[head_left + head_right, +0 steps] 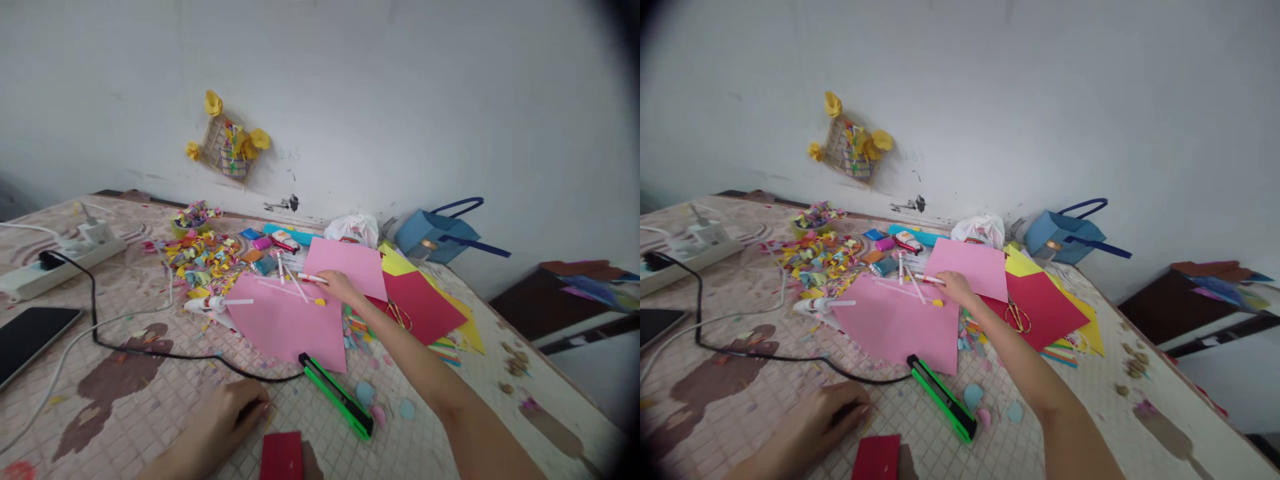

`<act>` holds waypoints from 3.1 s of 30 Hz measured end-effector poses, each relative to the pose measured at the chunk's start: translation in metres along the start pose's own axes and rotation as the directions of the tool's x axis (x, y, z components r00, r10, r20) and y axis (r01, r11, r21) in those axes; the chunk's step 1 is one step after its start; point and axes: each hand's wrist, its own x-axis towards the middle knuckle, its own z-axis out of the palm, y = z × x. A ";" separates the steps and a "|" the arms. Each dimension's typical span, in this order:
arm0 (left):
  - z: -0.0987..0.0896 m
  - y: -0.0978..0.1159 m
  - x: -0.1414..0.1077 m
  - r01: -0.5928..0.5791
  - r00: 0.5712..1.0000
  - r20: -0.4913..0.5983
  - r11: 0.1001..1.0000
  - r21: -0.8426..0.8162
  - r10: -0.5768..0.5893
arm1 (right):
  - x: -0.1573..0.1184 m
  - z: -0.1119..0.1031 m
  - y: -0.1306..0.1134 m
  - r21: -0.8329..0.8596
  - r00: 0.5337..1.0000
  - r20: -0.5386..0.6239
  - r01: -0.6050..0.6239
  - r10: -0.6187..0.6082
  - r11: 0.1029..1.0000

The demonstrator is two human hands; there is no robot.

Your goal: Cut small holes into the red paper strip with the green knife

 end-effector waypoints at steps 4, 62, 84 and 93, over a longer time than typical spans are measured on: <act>0.001 -0.002 -0.001 -0.016 1.000 0.001 1.000 -0.007 0.016 | 0.016 0.000 -0.010 -0.002 0.999 0.033 0.017 -0.017 1.000; 0.005 -0.005 -0.005 -0.107 0.994 0.007 0.994 0.016 0.107 | 0.011 0.018 -0.085 -0.075 0.998 0.052 0.020 -0.016 0.997; 0.005 -0.006 -0.005 -0.136 0.991 -0.007 0.990 0.026 0.137 | 0.033 -0.001 -0.033 -0.014 0.995 -0.029 0.096 -0.096 0.995; 0.002 -0.002 -0.006 -0.157 0.986 -0.044 0.987 0.038 0.159 | -0.049 -0.039 0.032 0.224 0.969 -0.244 0.008 0.048 0.975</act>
